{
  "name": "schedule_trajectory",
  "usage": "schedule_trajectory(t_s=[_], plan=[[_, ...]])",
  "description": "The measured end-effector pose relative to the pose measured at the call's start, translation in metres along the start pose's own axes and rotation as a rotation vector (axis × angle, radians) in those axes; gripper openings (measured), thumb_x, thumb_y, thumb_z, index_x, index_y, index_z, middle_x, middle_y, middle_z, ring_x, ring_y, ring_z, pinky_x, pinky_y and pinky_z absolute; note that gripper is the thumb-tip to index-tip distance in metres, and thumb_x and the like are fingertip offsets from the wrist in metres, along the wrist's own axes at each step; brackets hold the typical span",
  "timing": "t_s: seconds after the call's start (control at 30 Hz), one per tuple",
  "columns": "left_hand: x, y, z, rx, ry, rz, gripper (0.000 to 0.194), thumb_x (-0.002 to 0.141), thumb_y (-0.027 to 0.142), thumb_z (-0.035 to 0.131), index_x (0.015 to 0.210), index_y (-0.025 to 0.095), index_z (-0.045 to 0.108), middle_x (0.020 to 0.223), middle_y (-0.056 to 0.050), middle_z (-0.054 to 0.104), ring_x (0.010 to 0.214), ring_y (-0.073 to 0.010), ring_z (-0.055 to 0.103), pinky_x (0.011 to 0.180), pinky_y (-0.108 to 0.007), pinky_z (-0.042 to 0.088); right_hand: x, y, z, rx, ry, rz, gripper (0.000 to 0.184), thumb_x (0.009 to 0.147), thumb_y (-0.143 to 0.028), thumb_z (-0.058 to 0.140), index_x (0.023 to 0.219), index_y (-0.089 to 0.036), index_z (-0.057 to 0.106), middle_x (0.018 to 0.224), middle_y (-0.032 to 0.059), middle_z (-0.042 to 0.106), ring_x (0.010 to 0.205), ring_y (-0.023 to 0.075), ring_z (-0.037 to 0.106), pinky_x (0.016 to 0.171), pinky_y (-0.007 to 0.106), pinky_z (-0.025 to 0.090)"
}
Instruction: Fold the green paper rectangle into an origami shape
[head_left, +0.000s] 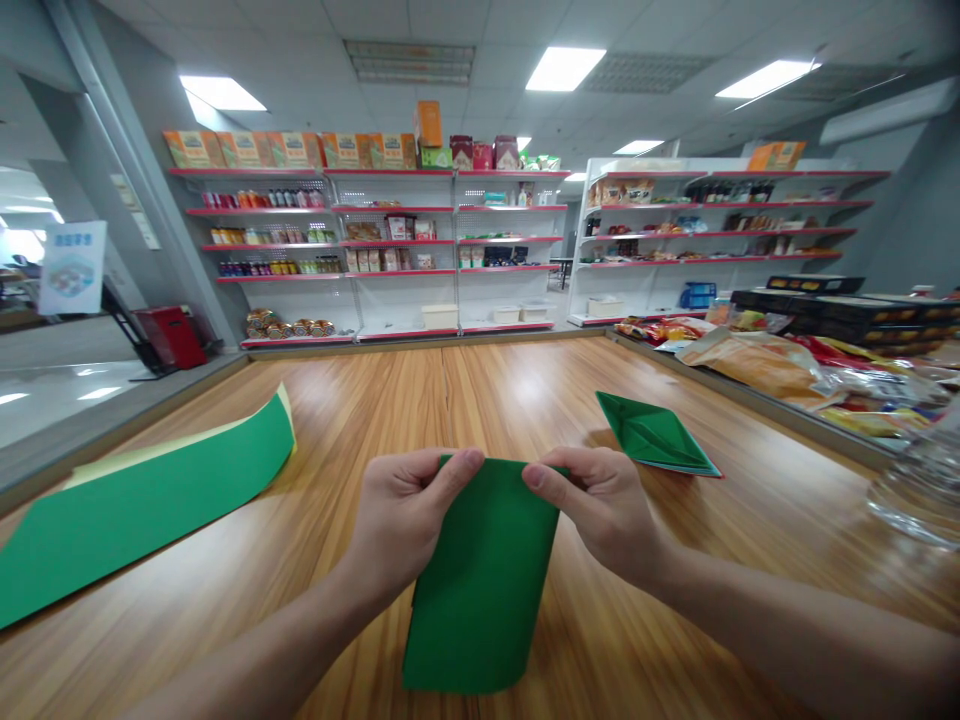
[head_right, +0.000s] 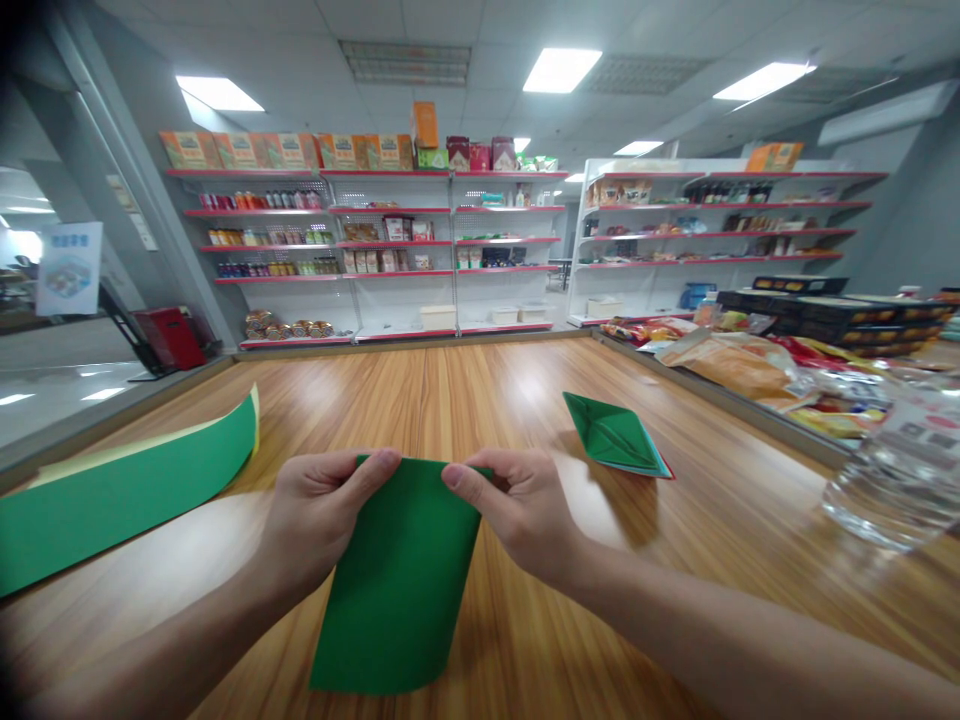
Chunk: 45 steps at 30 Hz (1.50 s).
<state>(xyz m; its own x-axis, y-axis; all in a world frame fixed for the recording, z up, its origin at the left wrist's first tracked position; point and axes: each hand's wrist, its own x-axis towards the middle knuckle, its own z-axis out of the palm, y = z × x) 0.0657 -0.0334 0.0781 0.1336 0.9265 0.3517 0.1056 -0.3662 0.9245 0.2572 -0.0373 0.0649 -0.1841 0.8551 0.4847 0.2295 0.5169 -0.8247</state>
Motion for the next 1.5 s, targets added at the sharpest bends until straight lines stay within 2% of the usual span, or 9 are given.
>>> schedule_trajectory(t_s=[0.13,0.3,0.67,0.83,1.0,1.07,1.17,1.27,1.5], plan=[[-0.002,-0.001,0.0,-0.086,-0.003,-0.021,0.03,0.078,0.042,0.065,0.064,0.017,0.072,0.049,0.002,0.05,0.044,-0.0081,0.041,0.038,-0.017,0.03,0.002,0.001,0.002,0.103,-0.002,0.09,0.033,0.081,-0.043,0.063,0.065,-0.014,0.065,0.053,-0.0015,0.048,0.05,0.0096,0.04,0.044,0.022,0.029],[-0.002,-0.003,0.001,-0.205,0.02,-0.066,0.023,0.075,0.04,0.071,0.075,0.018,0.076,0.061,-0.002,0.067,0.054,-0.0127,0.056,0.046,-0.02,0.044,0.003,0.004,0.002,0.14,-0.012,0.139,0.043,0.084,-0.047,0.058,0.058,-0.013,0.061,0.052,-0.0017,0.045,0.05,0.0094,0.039,0.046,0.023,0.03],[0.002,-0.003,-0.003,-0.185,-0.119,-0.049,0.02,0.076,0.036,0.07,0.077,0.018,0.077,0.065,-0.004,0.07,0.055,-0.014,0.06,0.048,-0.02,0.046,0.003,0.004,-0.003,0.124,0.02,0.043,0.041,0.084,-0.046,0.059,0.06,-0.014,0.065,0.054,0.001,0.052,0.052,0.0125,0.047,0.047,0.025,0.035],[0.001,-0.003,0.0,-0.211,-0.092,-0.063,0.019,0.075,0.035,0.071,0.077,0.018,0.077,0.066,-0.003,0.07,0.057,-0.0139,0.06,0.049,-0.021,0.047,0.005,0.004,-0.002,0.143,0.013,0.091,0.043,0.082,-0.05,0.059,0.059,-0.014,0.064,0.052,0.0007,0.052,0.052,0.0129,0.048,0.046,0.024,0.036],[0.001,-0.003,0.002,-0.215,-0.023,-0.128,0.025,0.073,0.039,0.073,0.073,0.015,0.075,0.06,-0.003,0.066,0.051,-0.0119,0.054,0.045,-0.02,0.041,0.004,0.009,0.003,0.236,-0.061,0.178,0.043,0.084,-0.05,0.057,0.062,-0.013,0.064,0.056,0.0007,0.056,0.051,0.0103,0.047,0.046,0.022,0.037],[0.003,-0.005,0.002,-0.255,-0.076,-0.206,0.029,0.074,0.042,0.071,0.072,0.012,0.074,0.06,-0.004,0.065,0.05,-0.0119,0.053,0.045,-0.021,0.04,0.005,0.015,0.004,0.324,-0.073,0.21,0.042,0.084,-0.048,0.058,0.063,-0.013,0.064,0.057,0.0012,0.058,0.051,0.0105,0.049,0.047,0.022,0.039],[0.006,-0.015,0.003,-0.318,-0.245,-0.336,0.033,0.073,0.043,0.072,0.069,0.01,0.07,0.06,-0.005,0.063,0.051,-0.0118,0.052,0.048,-0.022,0.038,0.011,0.03,0.002,0.488,-0.027,0.294,0.039,0.08,-0.05,0.062,0.064,-0.014,0.064,0.055,0.0015,0.059,0.05,0.0122,0.052,0.048,0.025,0.042],[0.007,-0.029,0.005,-0.243,-0.378,-0.414,0.04,0.07,0.045,0.073,0.054,0.01,0.062,0.049,0.0,0.052,0.042,-0.0067,0.038,0.042,-0.02,0.026,0.018,0.044,-0.001,0.524,0.068,0.343,0.04,0.073,-0.052,0.069,0.06,-0.014,0.063,0.05,0.0005,0.056,0.046,0.0116,0.048,0.046,0.025,0.04],[0.008,-0.042,0.008,-0.154,-0.377,-0.38,0.048,0.07,0.054,0.066,0.048,0.014,0.052,0.045,0.003,0.042,0.04,-0.0064,0.031,0.041,-0.023,0.017,0.018,0.058,-0.001,0.508,0.084,0.376,0.043,0.071,-0.054,0.07,0.056,-0.014,0.062,0.046,-0.0005,0.054,0.046,0.0119,0.048,0.047,0.026,0.039]])
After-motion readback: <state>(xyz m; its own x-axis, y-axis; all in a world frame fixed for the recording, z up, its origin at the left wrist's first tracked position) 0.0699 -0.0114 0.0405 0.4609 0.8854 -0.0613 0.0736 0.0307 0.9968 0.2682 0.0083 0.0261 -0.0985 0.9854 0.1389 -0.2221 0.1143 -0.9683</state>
